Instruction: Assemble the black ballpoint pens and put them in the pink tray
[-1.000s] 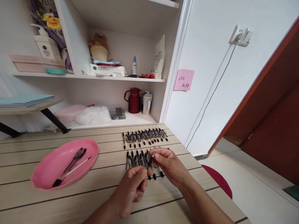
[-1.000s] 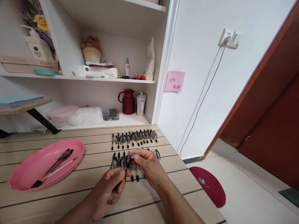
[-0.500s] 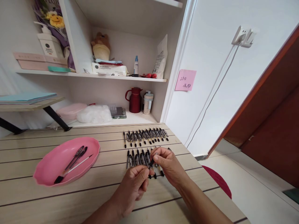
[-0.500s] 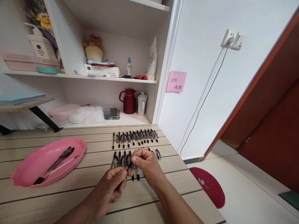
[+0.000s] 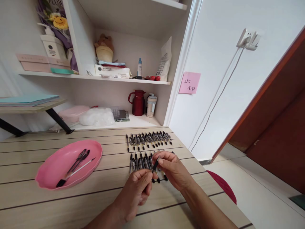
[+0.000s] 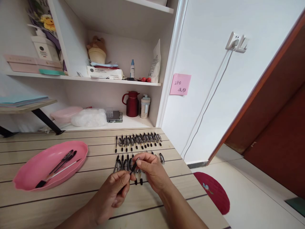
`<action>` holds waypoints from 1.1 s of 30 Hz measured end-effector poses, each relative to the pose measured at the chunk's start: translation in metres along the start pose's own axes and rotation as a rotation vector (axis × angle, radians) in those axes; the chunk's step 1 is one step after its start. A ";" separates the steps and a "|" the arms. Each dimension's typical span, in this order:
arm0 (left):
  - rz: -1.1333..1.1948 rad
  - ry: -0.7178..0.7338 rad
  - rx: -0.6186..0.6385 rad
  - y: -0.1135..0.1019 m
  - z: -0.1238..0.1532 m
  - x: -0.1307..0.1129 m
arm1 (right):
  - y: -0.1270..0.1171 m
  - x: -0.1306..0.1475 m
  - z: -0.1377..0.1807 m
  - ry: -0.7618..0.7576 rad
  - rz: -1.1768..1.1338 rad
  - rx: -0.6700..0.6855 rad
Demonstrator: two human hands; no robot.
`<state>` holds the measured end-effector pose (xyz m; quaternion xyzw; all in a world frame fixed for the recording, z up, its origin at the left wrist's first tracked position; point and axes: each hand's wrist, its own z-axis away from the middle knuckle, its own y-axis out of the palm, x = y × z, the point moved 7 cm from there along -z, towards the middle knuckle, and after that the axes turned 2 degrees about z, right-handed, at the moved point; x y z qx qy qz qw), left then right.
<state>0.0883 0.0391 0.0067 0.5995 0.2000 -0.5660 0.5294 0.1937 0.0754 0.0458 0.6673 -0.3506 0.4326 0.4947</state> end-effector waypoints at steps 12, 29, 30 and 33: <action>-0.010 -0.007 -0.011 -0.001 -0.001 0.001 | 0.000 0.002 0.000 -0.082 0.030 -0.019; -0.022 0.015 -0.059 -0.005 -0.002 0.001 | -0.026 0.011 -0.010 -0.066 0.300 -0.064; -0.020 0.016 -0.062 -0.006 -0.002 0.001 | -0.040 0.018 -0.012 -0.083 0.399 -0.140; -0.007 0.018 -0.070 -0.007 -0.002 0.001 | -0.097 0.039 -0.012 -0.084 0.843 -0.542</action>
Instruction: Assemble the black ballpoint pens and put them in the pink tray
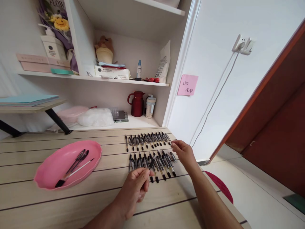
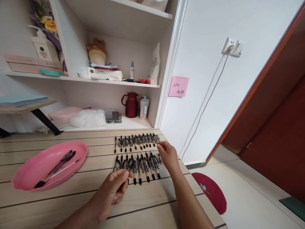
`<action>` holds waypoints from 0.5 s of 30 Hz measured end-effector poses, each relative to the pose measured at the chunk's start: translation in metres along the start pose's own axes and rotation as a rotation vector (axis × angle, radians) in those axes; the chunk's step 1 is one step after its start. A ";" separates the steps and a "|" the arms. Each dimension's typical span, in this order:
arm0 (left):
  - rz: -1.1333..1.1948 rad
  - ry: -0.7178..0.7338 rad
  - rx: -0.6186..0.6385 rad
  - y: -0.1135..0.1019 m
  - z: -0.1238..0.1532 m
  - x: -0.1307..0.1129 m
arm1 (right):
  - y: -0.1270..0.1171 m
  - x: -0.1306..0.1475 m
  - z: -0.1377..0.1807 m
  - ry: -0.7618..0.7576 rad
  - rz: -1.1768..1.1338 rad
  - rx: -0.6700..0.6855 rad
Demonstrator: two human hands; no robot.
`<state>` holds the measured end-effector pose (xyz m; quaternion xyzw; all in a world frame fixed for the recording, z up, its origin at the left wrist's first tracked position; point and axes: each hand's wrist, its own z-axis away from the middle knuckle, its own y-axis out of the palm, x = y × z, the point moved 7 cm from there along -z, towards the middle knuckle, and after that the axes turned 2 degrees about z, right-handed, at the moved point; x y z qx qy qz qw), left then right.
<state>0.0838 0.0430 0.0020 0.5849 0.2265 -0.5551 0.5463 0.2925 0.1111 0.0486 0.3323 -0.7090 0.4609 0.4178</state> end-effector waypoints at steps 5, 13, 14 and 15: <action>0.017 -0.009 -0.022 -0.002 -0.001 0.002 | -0.011 -0.044 -0.019 0.102 0.642 -0.023; 0.001 -0.034 -0.023 -0.003 0.000 0.002 | 0.000 -0.046 -0.016 0.131 0.333 -0.006; -0.006 -0.040 -0.020 -0.004 -0.001 0.003 | 0.005 -0.041 -0.014 0.132 0.124 0.030; -0.012 -0.046 -0.018 -0.004 -0.001 0.004 | 0.011 -0.034 -0.010 0.126 -0.099 0.080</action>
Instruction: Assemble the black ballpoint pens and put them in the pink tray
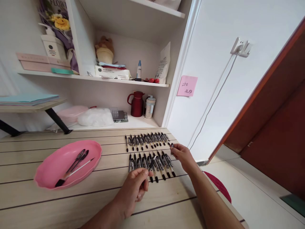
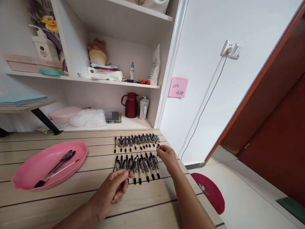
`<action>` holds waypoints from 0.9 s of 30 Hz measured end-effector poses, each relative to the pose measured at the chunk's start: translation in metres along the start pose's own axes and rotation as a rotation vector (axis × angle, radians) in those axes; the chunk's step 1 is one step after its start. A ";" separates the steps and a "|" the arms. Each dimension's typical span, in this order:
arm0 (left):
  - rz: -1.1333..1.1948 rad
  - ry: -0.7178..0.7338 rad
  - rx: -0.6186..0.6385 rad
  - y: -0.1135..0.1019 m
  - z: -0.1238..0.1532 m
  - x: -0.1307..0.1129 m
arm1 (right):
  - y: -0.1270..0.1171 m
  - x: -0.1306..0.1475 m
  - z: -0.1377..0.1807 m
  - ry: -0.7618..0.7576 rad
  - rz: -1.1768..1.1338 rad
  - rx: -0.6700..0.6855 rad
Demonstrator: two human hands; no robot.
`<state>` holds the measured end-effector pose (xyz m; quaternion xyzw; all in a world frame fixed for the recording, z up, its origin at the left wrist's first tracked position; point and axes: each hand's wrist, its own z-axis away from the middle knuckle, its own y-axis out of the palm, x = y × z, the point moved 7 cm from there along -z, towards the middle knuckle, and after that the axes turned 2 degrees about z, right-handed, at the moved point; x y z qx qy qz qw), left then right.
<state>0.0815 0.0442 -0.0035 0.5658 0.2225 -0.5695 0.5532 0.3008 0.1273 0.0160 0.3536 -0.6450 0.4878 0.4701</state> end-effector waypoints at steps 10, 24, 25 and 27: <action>-0.025 0.003 -0.040 -0.002 -0.002 0.001 | 0.054 0.048 0.041 -0.081 -0.760 0.316; -0.131 0.037 -0.056 -0.004 -0.004 -0.002 | 0.074 0.049 0.058 -0.081 -0.507 0.473; -0.139 0.041 -0.055 -0.004 -0.004 -0.003 | 0.077 0.049 0.060 -0.081 -0.492 0.501; -0.146 0.044 -0.054 -0.004 -0.004 -0.003 | 0.083 0.049 0.064 -0.081 -0.477 0.557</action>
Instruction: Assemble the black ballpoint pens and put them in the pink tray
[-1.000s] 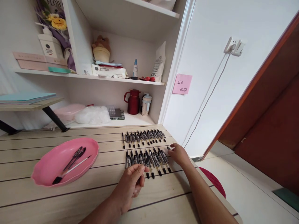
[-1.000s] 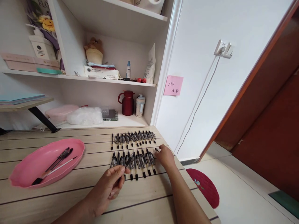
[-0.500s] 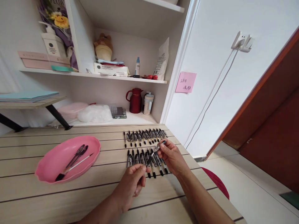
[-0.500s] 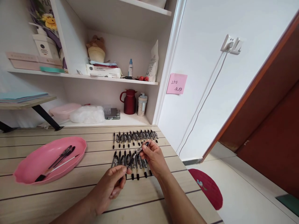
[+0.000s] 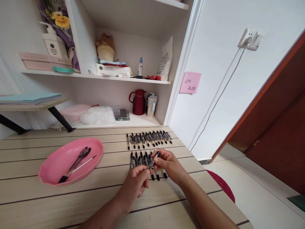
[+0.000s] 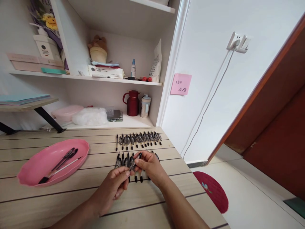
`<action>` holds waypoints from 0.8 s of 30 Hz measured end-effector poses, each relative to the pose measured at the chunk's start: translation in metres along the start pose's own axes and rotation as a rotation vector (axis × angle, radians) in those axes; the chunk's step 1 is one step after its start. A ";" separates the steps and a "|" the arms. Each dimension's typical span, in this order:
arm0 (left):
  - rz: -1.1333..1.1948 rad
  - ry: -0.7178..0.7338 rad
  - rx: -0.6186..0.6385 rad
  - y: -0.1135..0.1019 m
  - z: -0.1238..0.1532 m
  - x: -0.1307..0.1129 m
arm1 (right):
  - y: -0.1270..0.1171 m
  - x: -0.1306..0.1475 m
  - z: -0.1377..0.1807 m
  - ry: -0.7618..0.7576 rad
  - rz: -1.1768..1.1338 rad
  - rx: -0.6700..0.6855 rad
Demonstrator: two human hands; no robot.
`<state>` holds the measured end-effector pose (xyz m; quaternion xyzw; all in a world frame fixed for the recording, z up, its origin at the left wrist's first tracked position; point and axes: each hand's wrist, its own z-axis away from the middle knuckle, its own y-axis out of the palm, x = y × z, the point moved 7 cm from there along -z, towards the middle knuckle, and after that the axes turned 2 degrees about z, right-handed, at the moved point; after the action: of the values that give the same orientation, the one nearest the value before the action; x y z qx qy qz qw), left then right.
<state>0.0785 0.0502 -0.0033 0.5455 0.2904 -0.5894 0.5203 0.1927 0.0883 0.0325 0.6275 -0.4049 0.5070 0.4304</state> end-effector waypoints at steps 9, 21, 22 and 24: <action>-0.049 0.111 -0.041 -0.002 0.001 -0.008 | 0.008 -0.006 0.001 0.008 -0.038 -0.008; -0.543 0.512 -0.358 -0.048 0.013 -0.087 | -0.020 0.001 0.002 -0.045 0.022 -0.159; -0.691 0.556 -0.500 -0.067 0.021 -0.107 | -0.026 0.001 0.001 -0.046 0.047 -0.185; -1.031 0.539 -0.793 -0.111 0.039 -0.139 | -0.038 0.002 -0.001 -0.043 0.086 -0.231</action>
<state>-0.0571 0.0885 0.1122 0.2346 0.8237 -0.4548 0.2441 0.2289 0.1005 0.0291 0.5667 -0.4962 0.4614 0.4689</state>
